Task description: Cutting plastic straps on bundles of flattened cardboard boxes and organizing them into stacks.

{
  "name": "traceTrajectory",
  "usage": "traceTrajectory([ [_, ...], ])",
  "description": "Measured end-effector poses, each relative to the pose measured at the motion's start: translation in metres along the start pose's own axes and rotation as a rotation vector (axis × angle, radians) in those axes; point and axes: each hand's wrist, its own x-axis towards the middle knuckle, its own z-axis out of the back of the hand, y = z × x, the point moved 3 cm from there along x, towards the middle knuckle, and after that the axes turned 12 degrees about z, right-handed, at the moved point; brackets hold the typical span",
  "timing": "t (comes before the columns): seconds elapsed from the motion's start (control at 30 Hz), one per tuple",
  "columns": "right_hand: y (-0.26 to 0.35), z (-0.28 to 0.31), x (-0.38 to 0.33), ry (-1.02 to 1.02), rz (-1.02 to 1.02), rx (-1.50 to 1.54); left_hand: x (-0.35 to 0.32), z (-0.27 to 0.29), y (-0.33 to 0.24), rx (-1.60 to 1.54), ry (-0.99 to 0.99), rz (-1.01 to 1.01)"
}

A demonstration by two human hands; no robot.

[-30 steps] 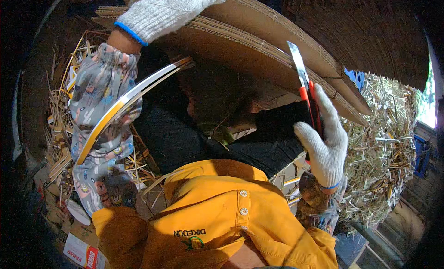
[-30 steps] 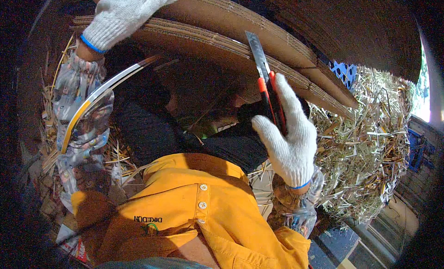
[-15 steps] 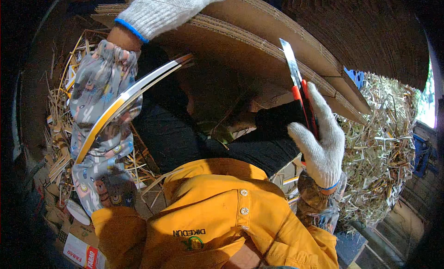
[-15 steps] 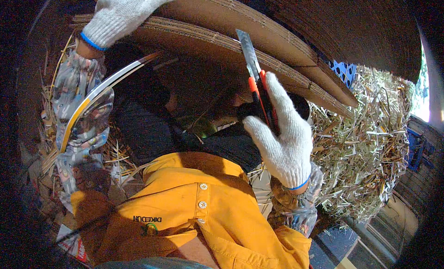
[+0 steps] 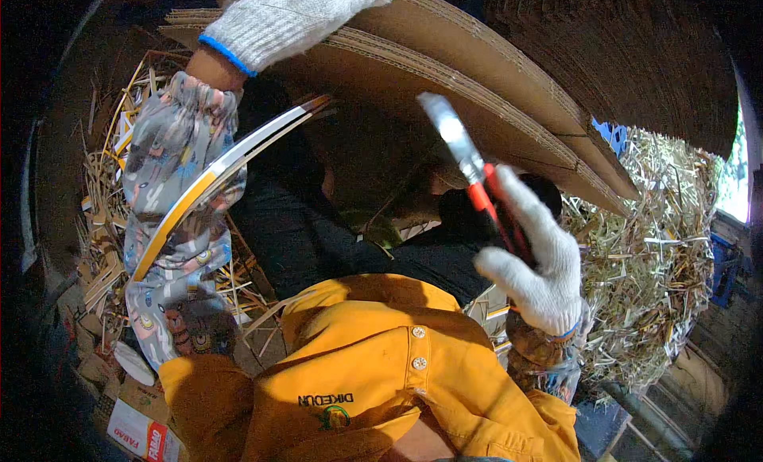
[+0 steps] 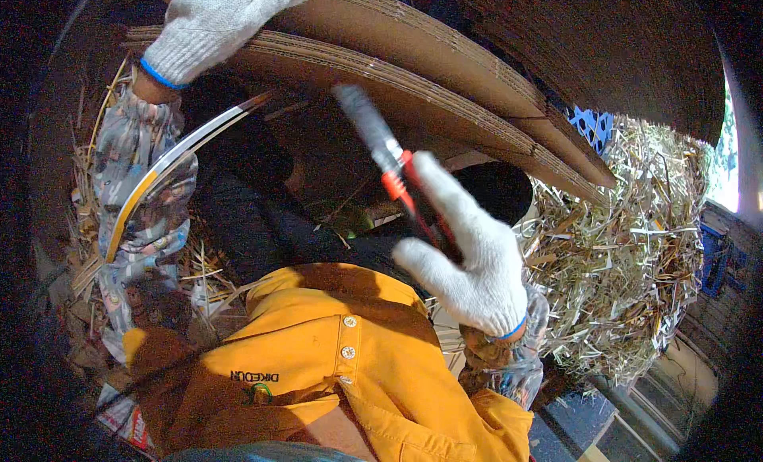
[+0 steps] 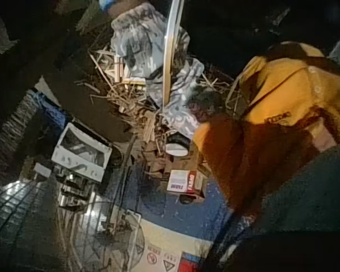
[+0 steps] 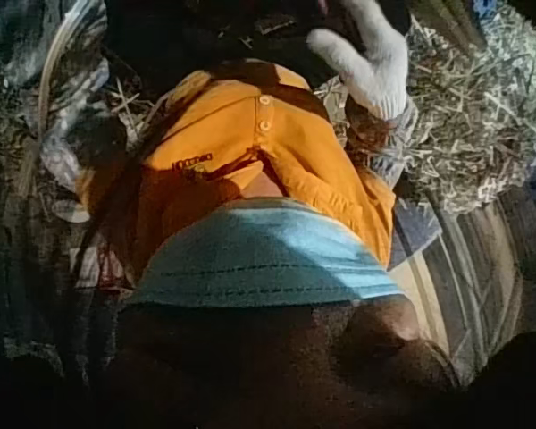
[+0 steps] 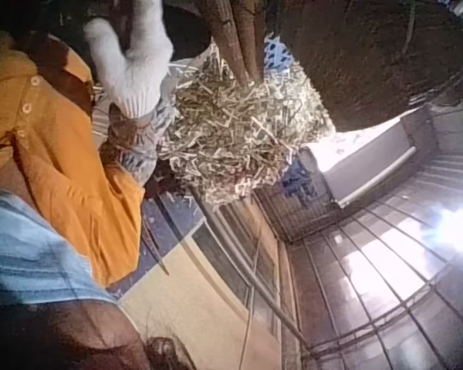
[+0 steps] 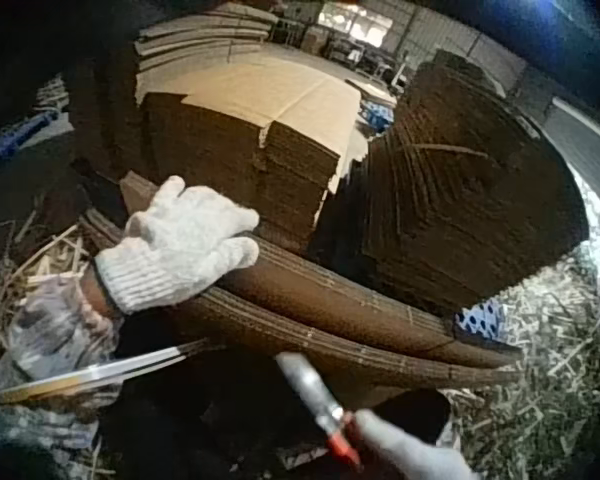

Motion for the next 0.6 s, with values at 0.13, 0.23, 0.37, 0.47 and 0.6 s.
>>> traceTrajectory([
  [0.13,-0.015,0.011,-0.012,-0.343,-0.027,0.234,0.018,-0.006,-0.039,-0.043,0.179,0.023],
  [0.23,-0.003,0.019,-0.002,-0.500,-0.133,0.361,-0.008,0.009,0.010,-0.190,0.239,0.098],
  [0.37,-0.020,0.063,-0.002,-0.786,-0.074,0.092,-0.032,0.019,0.040,-0.876,0.486,0.247],
  [0.47,-0.034,0.108,0.021,-0.801,-0.047,-0.182,-0.031,0.044,0.023,-0.289,0.405,0.080],
  [0.6,-0.086,0.154,0.098,-0.483,0.025,-0.364,-0.043,0.028,0.052,0.016,0.368,-0.093],
])
